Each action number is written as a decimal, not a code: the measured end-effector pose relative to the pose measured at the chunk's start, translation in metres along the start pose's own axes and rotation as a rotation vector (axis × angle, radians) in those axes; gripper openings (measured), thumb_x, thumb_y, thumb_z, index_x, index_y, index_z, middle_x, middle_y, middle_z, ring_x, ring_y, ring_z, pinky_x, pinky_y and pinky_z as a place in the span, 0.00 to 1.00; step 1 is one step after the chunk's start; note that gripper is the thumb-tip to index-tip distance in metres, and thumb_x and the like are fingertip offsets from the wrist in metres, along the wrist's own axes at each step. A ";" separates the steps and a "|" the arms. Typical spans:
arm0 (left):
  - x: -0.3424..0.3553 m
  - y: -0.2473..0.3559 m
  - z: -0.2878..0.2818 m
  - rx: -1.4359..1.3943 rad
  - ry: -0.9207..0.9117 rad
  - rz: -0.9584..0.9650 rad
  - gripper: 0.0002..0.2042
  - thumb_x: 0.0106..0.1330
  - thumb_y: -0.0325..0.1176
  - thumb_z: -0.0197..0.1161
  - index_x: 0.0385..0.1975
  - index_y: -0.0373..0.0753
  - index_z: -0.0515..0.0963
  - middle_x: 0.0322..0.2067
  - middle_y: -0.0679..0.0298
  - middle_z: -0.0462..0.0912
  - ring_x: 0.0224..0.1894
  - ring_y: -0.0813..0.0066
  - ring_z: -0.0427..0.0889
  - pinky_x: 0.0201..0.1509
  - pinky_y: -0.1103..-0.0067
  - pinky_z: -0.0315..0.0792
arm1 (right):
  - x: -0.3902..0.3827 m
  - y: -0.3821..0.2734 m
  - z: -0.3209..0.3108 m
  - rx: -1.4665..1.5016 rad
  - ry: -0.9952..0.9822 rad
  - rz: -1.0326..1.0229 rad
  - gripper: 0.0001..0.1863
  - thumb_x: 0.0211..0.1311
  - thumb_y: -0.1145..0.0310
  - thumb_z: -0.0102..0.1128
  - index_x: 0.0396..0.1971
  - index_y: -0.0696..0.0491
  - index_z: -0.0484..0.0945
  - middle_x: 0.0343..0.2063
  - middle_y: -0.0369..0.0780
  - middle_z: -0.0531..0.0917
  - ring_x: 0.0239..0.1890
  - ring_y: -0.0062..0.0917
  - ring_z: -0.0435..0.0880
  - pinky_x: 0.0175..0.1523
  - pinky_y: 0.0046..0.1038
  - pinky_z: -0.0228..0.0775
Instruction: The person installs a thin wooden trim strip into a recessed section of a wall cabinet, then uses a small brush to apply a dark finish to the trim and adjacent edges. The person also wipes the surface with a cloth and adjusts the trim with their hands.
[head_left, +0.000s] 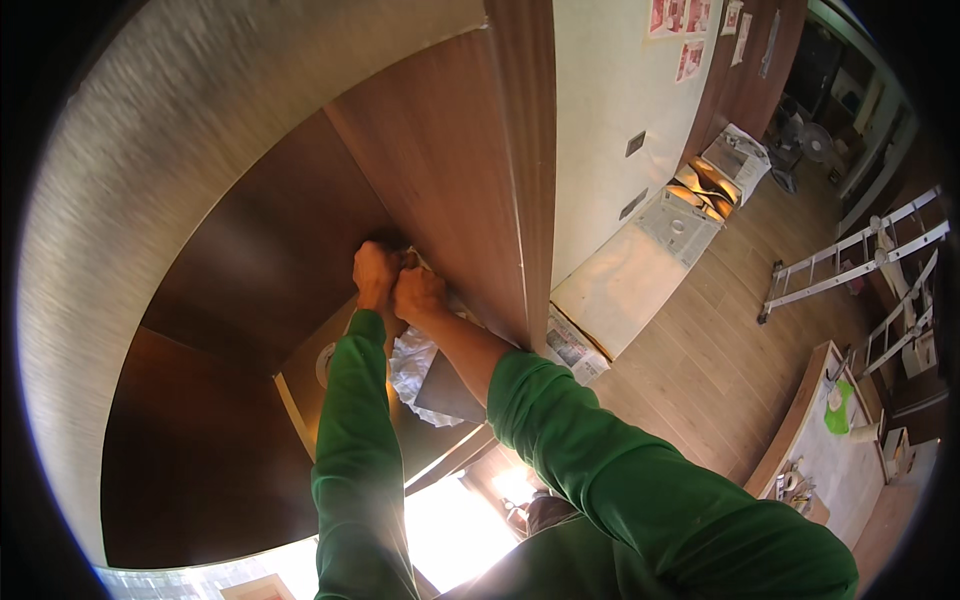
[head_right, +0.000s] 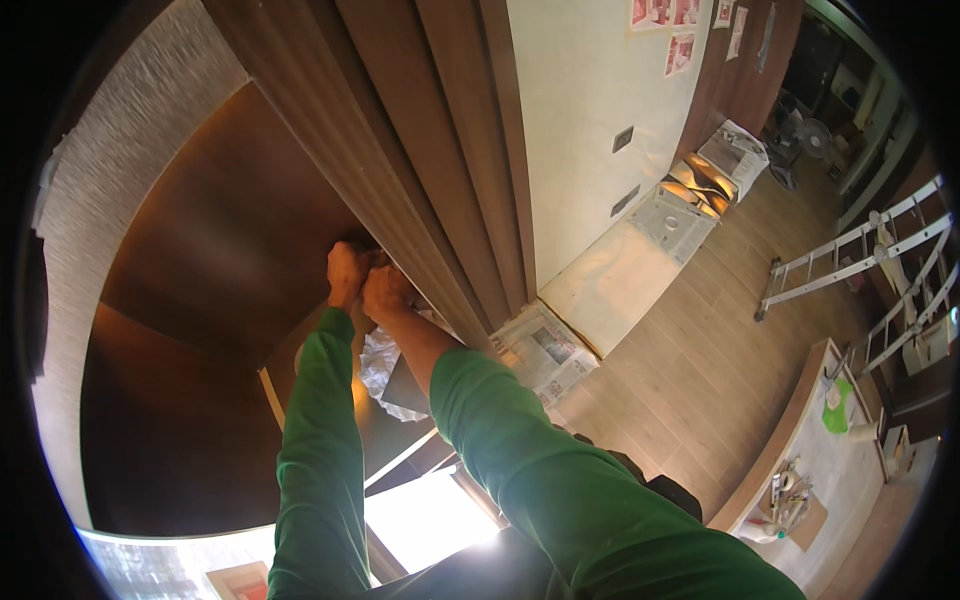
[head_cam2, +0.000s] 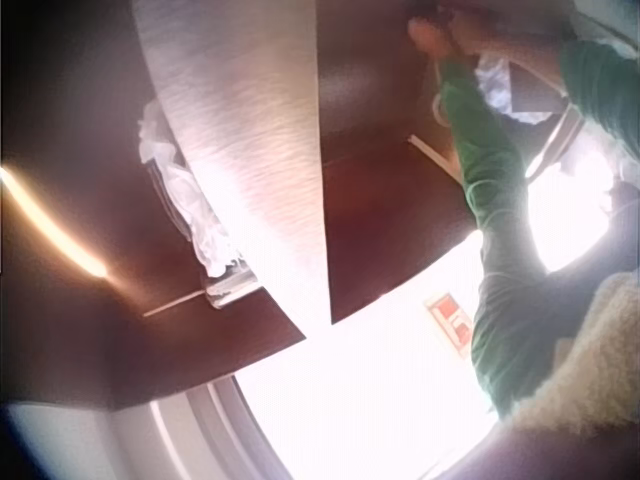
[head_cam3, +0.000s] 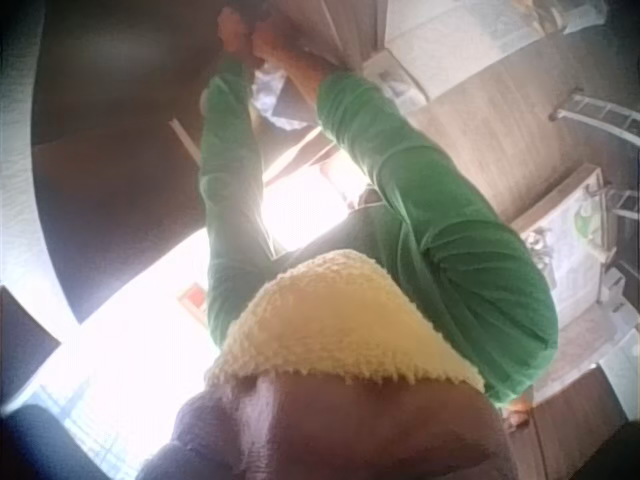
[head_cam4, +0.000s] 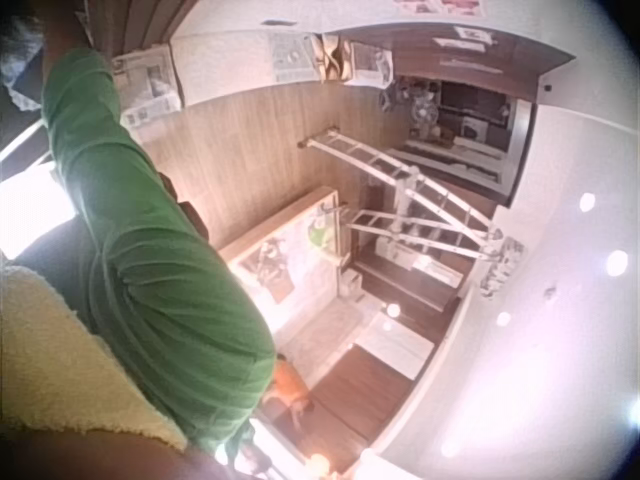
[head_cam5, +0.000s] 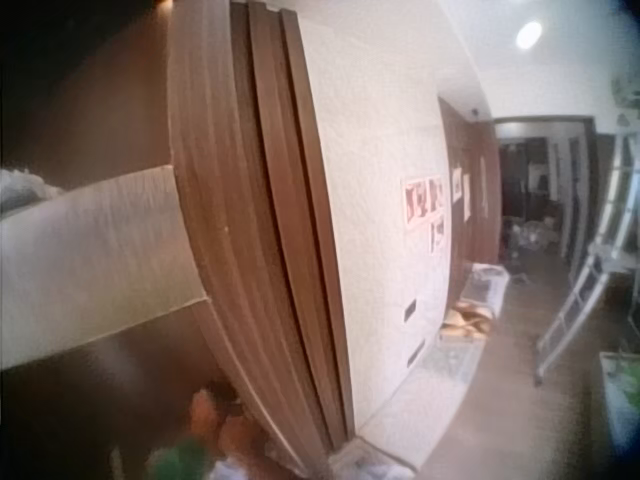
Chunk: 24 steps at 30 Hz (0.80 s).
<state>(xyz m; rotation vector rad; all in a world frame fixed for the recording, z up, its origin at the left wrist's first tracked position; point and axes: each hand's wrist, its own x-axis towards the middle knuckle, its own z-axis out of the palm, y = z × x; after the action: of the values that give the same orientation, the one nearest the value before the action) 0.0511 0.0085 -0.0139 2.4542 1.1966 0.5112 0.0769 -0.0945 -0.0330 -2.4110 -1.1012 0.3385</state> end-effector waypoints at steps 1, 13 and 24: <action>0.000 0.000 0.000 -0.012 0.005 0.009 0.14 0.57 0.43 0.73 0.30 0.36 0.88 0.33 0.45 0.87 0.39 0.44 0.86 0.42 0.59 0.78 | 0.000 -0.001 0.001 -0.012 0.011 -0.008 0.12 0.54 0.64 0.68 0.37 0.52 0.89 0.41 0.46 0.89 0.47 0.37 0.90 0.50 0.38 0.83; 0.000 0.013 -0.004 -0.030 0.000 -0.050 0.15 0.56 0.42 0.73 0.29 0.34 0.87 0.31 0.45 0.87 0.36 0.47 0.87 0.41 0.59 0.78 | 0.005 -0.002 -0.014 0.008 -0.112 0.051 0.18 0.61 0.59 0.67 0.48 0.51 0.86 0.49 0.44 0.88 0.53 0.34 0.87 0.53 0.35 0.83; 0.004 0.009 -0.001 0.002 0.014 -0.083 0.16 0.54 0.42 0.75 0.26 0.32 0.86 0.31 0.44 0.87 0.37 0.45 0.87 0.41 0.59 0.78 | 0.003 -0.003 -0.015 0.043 -0.084 0.038 0.16 0.57 0.61 0.69 0.45 0.51 0.87 0.46 0.45 0.88 0.52 0.35 0.88 0.53 0.35 0.82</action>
<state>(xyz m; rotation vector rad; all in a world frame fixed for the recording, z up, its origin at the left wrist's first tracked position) 0.0586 0.0065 -0.0083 2.3946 1.2994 0.5051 0.0834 -0.0954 -0.0187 -2.4014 -1.0744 0.4756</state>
